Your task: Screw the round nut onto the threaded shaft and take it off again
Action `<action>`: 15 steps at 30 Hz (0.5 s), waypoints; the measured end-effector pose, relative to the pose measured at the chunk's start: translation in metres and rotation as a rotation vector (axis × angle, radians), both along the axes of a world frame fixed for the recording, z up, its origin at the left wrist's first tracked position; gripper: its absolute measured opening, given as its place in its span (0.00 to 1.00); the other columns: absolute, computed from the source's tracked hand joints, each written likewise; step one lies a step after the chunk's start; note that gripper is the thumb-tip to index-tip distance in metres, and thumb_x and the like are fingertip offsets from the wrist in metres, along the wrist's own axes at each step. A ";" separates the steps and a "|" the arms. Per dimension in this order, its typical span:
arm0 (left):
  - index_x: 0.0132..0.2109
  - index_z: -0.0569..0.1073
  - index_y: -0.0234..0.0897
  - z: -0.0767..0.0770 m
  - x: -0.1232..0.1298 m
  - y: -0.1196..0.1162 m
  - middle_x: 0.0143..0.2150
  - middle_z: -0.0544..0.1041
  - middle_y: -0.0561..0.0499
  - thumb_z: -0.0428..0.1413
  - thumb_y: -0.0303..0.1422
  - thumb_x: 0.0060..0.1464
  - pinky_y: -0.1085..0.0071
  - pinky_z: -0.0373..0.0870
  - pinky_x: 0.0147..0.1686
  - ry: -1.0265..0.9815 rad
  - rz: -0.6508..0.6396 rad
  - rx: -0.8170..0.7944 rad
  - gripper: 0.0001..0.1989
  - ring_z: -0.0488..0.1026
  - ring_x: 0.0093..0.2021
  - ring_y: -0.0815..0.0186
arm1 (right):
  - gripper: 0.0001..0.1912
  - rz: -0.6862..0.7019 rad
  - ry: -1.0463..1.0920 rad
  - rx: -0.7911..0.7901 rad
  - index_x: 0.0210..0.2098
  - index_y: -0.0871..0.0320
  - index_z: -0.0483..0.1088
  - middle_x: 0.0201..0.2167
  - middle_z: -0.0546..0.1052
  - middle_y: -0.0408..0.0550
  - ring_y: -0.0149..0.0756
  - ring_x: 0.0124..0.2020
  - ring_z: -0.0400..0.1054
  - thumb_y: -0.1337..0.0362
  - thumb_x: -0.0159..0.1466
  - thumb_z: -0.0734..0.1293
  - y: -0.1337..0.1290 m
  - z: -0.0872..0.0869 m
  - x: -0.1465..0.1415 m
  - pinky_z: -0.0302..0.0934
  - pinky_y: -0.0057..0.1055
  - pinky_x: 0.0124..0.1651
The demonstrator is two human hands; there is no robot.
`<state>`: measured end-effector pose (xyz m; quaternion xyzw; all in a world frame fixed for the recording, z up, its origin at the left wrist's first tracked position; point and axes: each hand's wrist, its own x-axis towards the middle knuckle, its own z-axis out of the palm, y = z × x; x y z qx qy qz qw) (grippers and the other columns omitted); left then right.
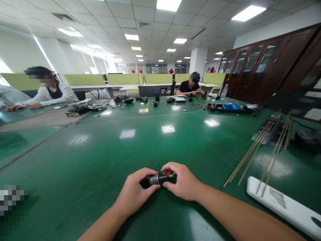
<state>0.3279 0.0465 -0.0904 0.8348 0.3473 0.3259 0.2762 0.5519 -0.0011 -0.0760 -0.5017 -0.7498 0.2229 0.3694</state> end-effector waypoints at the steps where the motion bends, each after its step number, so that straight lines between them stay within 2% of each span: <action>1: 0.47 0.75 0.45 0.001 0.000 0.000 0.43 0.78 0.54 0.64 0.31 0.53 0.68 0.70 0.45 -0.005 -0.006 0.005 0.14 0.75 0.43 0.63 | 0.18 -0.004 -0.005 0.002 0.44 0.55 0.70 0.38 0.75 0.45 0.35 0.37 0.68 0.69 0.55 0.72 0.000 0.000 0.000 0.61 0.31 0.41; 10: 0.48 0.75 0.45 0.003 0.002 -0.003 0.42 0.78 0.53 0.64 0.32 0.54 0.68 0.71 0.44 0.009 -0.040 0.032 0.14 0.75 0.42 0.63 | 0.10 0.035 -0.037 0.002 0.40 0.55 0.75 0.36 0.78 0.44 0.35 0.37 0.70 0.66 0.58 0.71 -0.001 0.001 -0.001 0.60 0.30 0.42; 15: 0.48 0.76 0.45 0.002 0.002 -0.003 0.43 0.78 0.52 0.64 0.32 0.54 0.68 0.72 0.44 -0.016 -0.061 0.053 0.14 0.76 0.42 0.63 | 0.09 0.026 -0.040 -0.008 0.40 0.55 0.77 0.36 0.79 0.45 0.36 0.37 0.71 0.64 0.58 0.71 -0.001 -0.001 -0.001 0.61 0.31 0.41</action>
